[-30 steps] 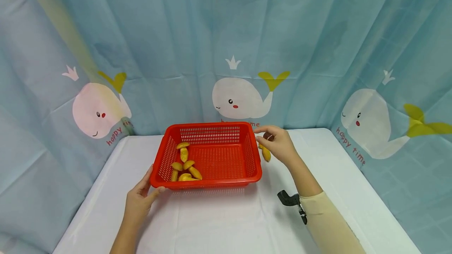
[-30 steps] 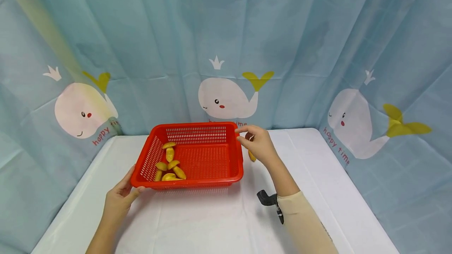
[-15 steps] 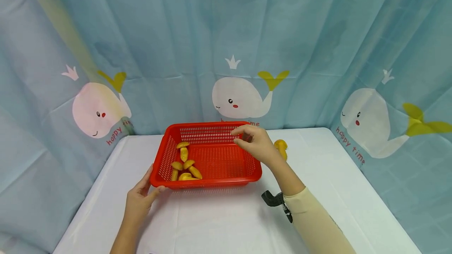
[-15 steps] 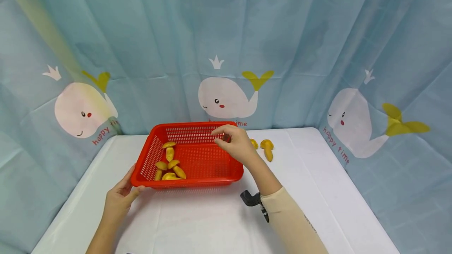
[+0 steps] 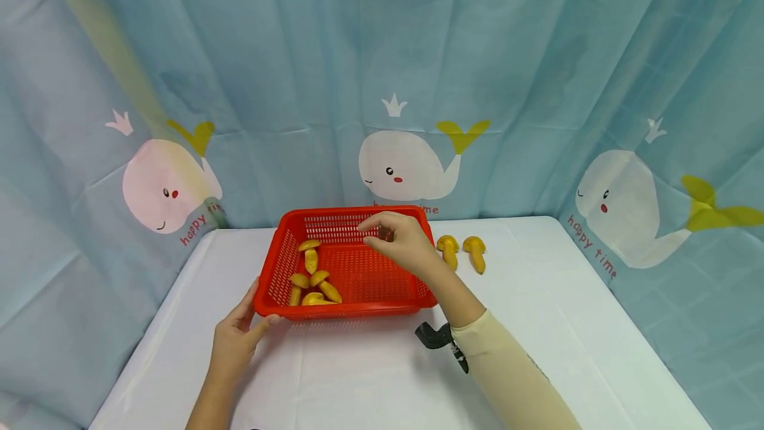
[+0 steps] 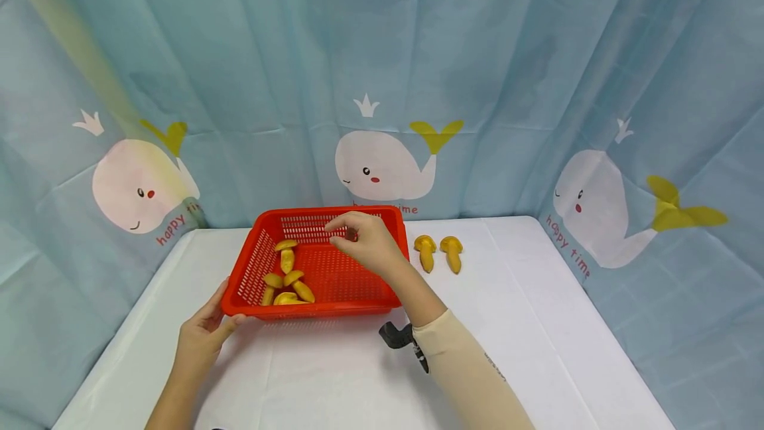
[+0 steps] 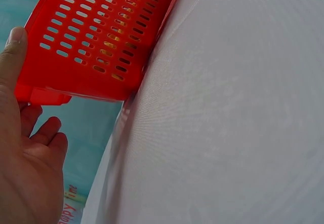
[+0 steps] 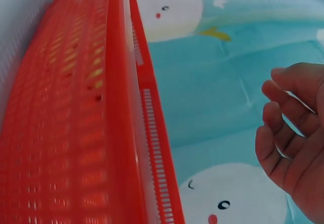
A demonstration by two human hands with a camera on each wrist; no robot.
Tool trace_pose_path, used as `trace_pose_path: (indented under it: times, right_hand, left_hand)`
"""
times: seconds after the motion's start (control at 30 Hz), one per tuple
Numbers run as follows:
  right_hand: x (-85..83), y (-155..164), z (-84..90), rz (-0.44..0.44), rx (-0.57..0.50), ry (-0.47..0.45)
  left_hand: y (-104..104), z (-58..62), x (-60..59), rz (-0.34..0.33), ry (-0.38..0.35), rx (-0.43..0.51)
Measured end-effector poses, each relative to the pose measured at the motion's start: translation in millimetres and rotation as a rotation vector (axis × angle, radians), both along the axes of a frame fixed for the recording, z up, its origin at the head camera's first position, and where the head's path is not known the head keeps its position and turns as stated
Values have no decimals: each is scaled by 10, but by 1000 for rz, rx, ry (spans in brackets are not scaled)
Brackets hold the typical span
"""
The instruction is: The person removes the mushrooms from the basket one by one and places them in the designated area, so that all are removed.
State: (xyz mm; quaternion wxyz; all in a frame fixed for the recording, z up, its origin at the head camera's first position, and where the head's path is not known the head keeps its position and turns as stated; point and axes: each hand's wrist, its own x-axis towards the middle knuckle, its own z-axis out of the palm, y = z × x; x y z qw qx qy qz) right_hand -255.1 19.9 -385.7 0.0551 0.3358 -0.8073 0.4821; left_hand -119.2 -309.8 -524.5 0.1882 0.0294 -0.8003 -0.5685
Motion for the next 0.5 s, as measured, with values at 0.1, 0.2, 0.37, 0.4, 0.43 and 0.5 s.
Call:
trace_pose_path:
  times: [0.1, 0.2, 0.37, 0.4, 0.43, 0.5]
  right_hand:
    - [-10, -74, -1, 9, 14, 10]
    - [-26, -130, -7, 11, 22, 3]
    - [-58, -231, -34, 18, 45, -29]
    - [-64, -258, -40, 24, 47, -34]
    - [-69, -288, -43, 30, 49, -33]
    - [-75, -352, -50, 44, 46, -34]
  left_hand:
    - [6, 7, -3, 4, -3, -6]
    - [11, 9, -7, 3, -10, -8]
    - [2, 0, -5, -2, -6, -3]
    - [0, 1, -4, -1, -5, -4]
    - [-1, 2, -2, -3, -2, -4]
    - [-1, 6, 0, -3, 1, -2]
